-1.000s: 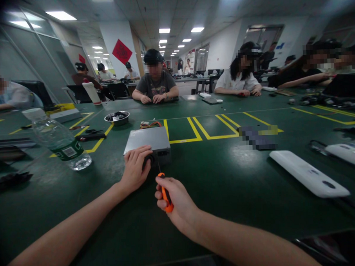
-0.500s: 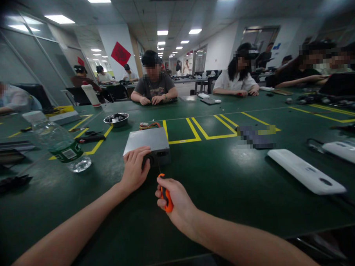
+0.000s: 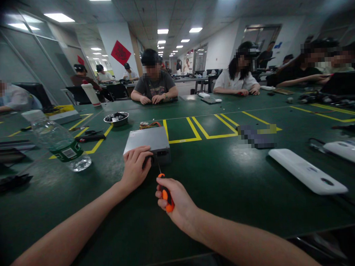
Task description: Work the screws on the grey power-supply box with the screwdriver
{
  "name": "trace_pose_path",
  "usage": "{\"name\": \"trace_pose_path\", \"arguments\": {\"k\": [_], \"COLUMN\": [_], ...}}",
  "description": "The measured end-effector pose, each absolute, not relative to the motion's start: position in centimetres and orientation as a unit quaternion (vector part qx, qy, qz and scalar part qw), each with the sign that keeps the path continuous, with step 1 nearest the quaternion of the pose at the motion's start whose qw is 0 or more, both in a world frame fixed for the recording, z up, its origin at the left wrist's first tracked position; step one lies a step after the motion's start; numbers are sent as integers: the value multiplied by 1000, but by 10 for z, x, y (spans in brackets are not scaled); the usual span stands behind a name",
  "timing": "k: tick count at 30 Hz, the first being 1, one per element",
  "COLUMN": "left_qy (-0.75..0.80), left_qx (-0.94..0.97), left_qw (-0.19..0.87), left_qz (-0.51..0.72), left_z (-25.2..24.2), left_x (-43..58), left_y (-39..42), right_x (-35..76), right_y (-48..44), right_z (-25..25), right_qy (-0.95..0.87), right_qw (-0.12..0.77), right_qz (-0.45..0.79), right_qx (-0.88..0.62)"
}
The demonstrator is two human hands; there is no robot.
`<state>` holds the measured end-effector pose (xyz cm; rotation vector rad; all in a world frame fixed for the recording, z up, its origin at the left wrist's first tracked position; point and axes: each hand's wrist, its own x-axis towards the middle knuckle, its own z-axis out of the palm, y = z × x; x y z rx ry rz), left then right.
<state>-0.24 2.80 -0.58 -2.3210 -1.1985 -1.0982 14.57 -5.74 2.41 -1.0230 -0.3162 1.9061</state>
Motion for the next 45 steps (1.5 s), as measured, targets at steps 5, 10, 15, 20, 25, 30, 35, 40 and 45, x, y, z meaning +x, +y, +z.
{"name": "trace_pose_path", "arguments": {"k": [5, 10, 15, 20, 25, 30, 35, 40, 45], "left_qy": [-419, -431, -464, -464, -456, -444, -447, -452, -454], "left_qx": [-805, -803, -787, -787, -788, -793, -792, -791, -791], "left_qw": [150, 154, 183, 185, 165, 151, 147, 148, 148], "left_qz": [-392, -383, -364, -362, -380, -389, -389, -384, -383], "left_z": [-4, -2, -3, 0, 3, 4, 5, 5, 5], "left_x": [-2, 0, 3, 5, 8, 10, 10, 11, 11], "left_y": [28, 29, 33, 33, 31, 31, 31, 31, 30], "right_x": [145, 146, 147, 147, 146, 148, 149, 148, 144], "right_y": [-58, -57, -56, -56, -56, -55, -54, -54, -55], "right_z": [22, 21, 20, 19, 22, 22, 23, 22, 19], "right_qy": [-121, -136, -151, -167, -156, -136, -118, -148, -159], "right_qw": [467, 430, 449, 479, 464, 454, 458, 446, 476], "right_qz": [782, 796, 771, 751, 764, 783, 807, 794, 768], "right_qx": [-395, -403, -427, -423, -420, -402, -354, -385, -399]}}
